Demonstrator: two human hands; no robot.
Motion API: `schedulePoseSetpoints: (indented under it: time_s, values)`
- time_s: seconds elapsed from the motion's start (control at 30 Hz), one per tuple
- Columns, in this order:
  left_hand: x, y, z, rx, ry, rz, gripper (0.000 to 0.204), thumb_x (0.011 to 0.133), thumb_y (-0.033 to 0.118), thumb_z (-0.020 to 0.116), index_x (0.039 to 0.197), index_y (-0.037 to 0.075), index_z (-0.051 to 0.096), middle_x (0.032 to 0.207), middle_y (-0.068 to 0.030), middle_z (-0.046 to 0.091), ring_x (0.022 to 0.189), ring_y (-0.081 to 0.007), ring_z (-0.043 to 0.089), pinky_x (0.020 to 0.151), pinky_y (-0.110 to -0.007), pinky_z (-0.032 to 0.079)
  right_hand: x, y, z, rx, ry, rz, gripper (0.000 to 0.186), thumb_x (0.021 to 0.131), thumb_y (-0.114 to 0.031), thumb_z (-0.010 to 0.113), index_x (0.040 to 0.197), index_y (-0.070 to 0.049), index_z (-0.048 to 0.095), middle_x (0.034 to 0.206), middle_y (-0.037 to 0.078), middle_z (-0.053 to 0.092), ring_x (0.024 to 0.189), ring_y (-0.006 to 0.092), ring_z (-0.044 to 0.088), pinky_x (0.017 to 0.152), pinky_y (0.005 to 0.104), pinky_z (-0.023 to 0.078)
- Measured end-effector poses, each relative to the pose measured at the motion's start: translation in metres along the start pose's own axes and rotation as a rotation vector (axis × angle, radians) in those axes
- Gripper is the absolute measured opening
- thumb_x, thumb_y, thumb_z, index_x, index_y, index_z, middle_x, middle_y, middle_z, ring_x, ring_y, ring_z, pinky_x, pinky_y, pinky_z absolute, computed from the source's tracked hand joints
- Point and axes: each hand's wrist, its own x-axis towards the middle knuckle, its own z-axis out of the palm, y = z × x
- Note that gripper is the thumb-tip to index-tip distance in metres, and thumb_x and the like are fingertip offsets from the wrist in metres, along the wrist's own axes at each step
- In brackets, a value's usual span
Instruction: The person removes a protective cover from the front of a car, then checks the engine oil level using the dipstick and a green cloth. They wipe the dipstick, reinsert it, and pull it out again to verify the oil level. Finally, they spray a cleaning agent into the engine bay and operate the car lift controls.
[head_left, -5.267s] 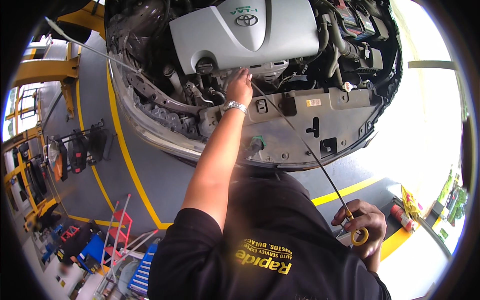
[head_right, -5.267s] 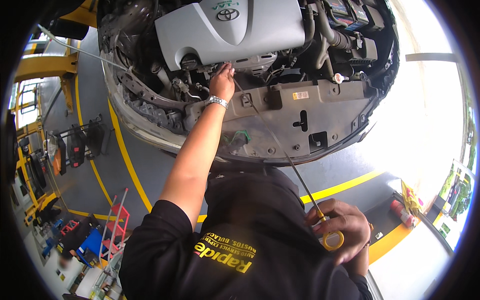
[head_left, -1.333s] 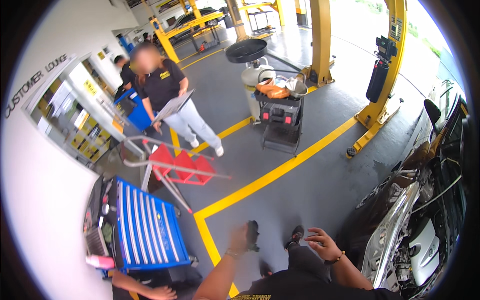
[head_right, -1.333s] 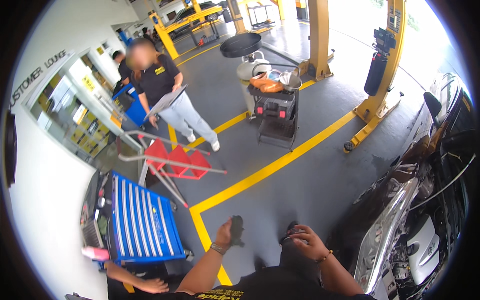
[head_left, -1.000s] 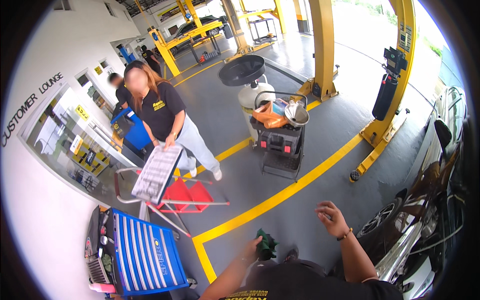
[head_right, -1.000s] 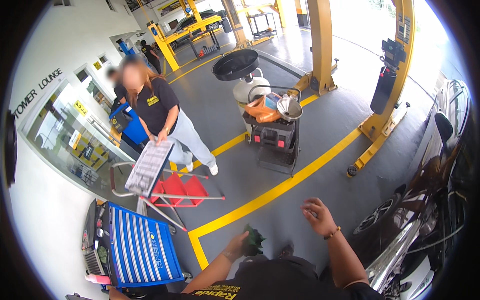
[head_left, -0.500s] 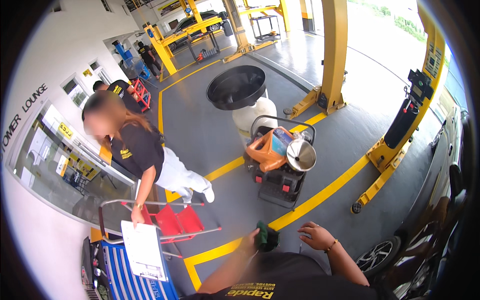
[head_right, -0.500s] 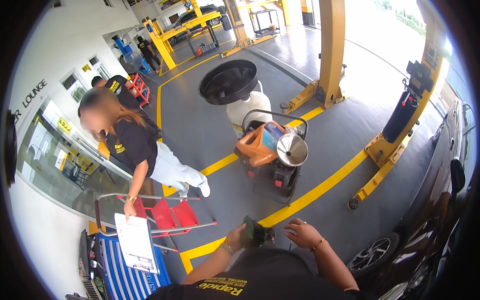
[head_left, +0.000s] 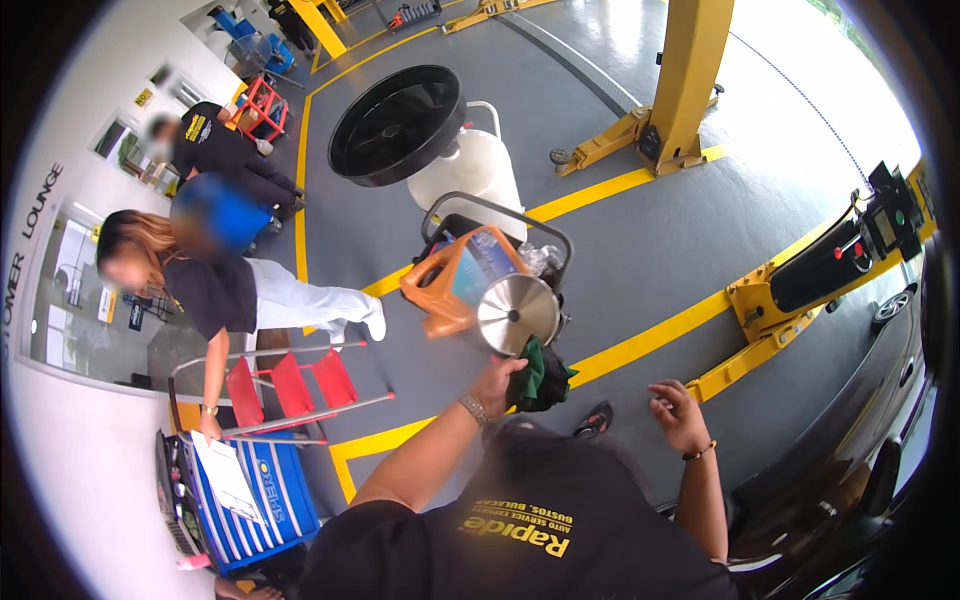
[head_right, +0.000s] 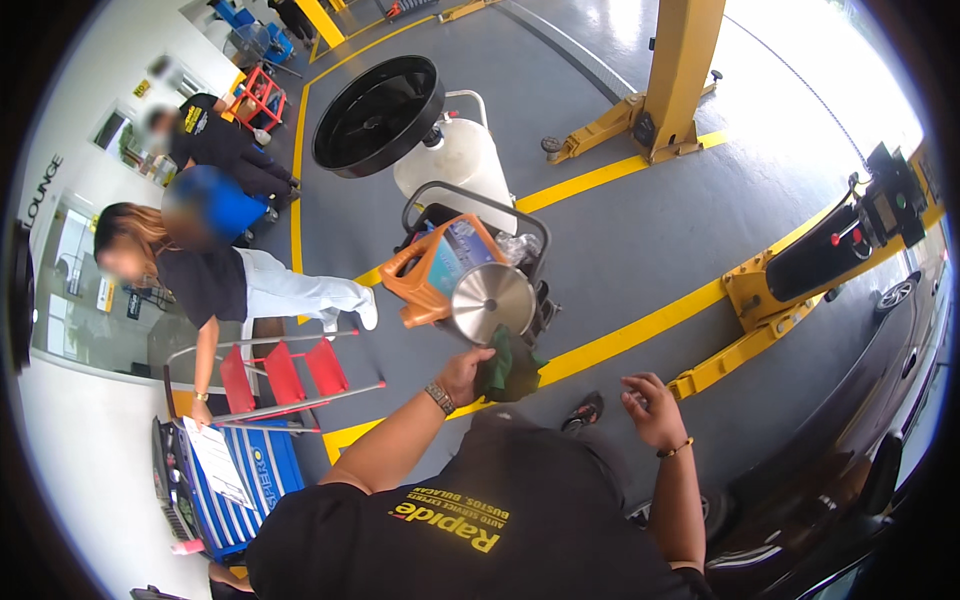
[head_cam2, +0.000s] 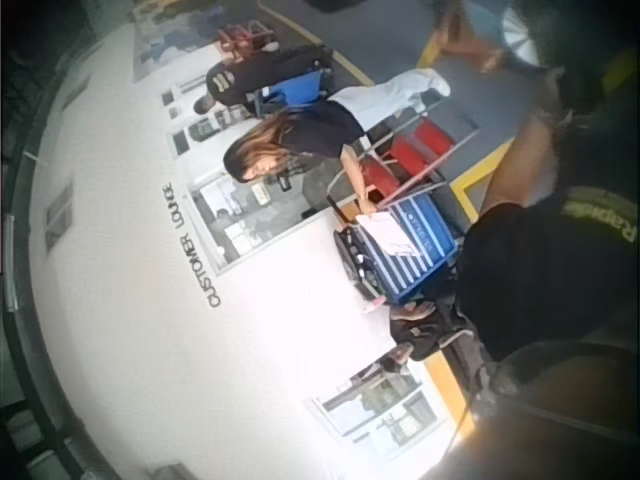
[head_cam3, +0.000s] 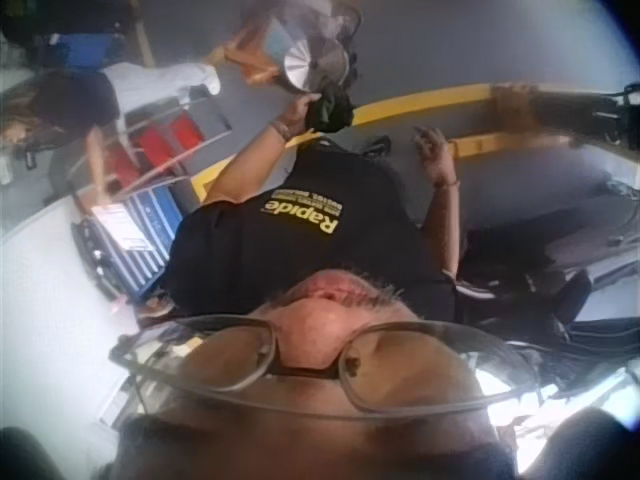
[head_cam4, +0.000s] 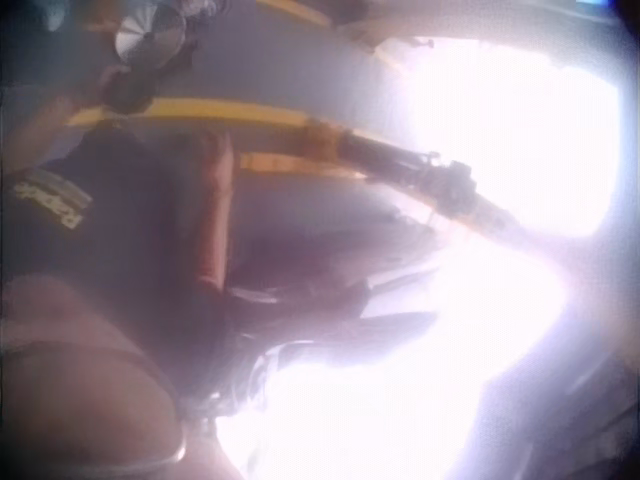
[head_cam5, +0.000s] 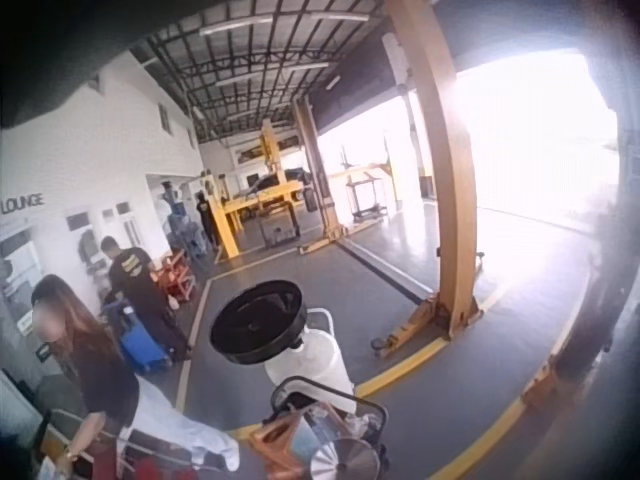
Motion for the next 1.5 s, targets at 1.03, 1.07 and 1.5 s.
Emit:
schedulePoseSetpoints:
  time_s: [1.03, 1.07, 1.5]
  values:
    - [0.527, 0.434, 0.214, 0.762, 0.219, 0.639, 0.049, 0.093, 0.035, 0.054, 0.136, 0.014, 0.047, 0.133, -0.0077, 0.054, 0.122, -0.0222, 0.052, 0.108, -0.039, 0.037, 0.403, 0.434, -0.327, -0.616, -0.91, 1.232, 0.041, 0.083, -0.022, 0.064, 0.121, -0.009, 0.061, 0.113, 0.017, 0.067, 0.107, 0.0317, 0.064, 0.081, 0.0489, 0.053]
    - [0.551, 0.455, 0.213, 0.64, 0.197, 0.652, 0.049, 0.093, 0.036, 0.052, 0.136, 0.014, 0.046, 0.134, -0.0078, 0.053, 0.122, -0.0227, 0.052, 0.108, -0.04, 0.036, 0.442, 0.439, -0.322, -0.576, -0.879, 1.242, 0.04, 0.084, -0.024, 0.063, 0.121, -0.01, 0.062, 0.114, 0.017, 0.067, 0.107, 0.032, 0.064, 0.082, 0.0488, 0.052]
    - [0.635, 0.702, 0.119, -0.767, 0.098, 1.069, 0.051, 0.1, 0.045, 0.036, 0.135, 0.01, 0.051, 0.14, -0.0101, 0.051, 0.131, -0.0301, 0.045, 0.115, -0.05, 0.029, 1.382, 0.085, -0.354, -0.613, -0.091, -0.074, 0.035, 0.095, -0.041, 0.052, 0.108, -0.013, 0.069, 0.098, 0.022, 0.068, 0.093, 0.0417, 0.064, 0.08, 0.0466, 0.05]
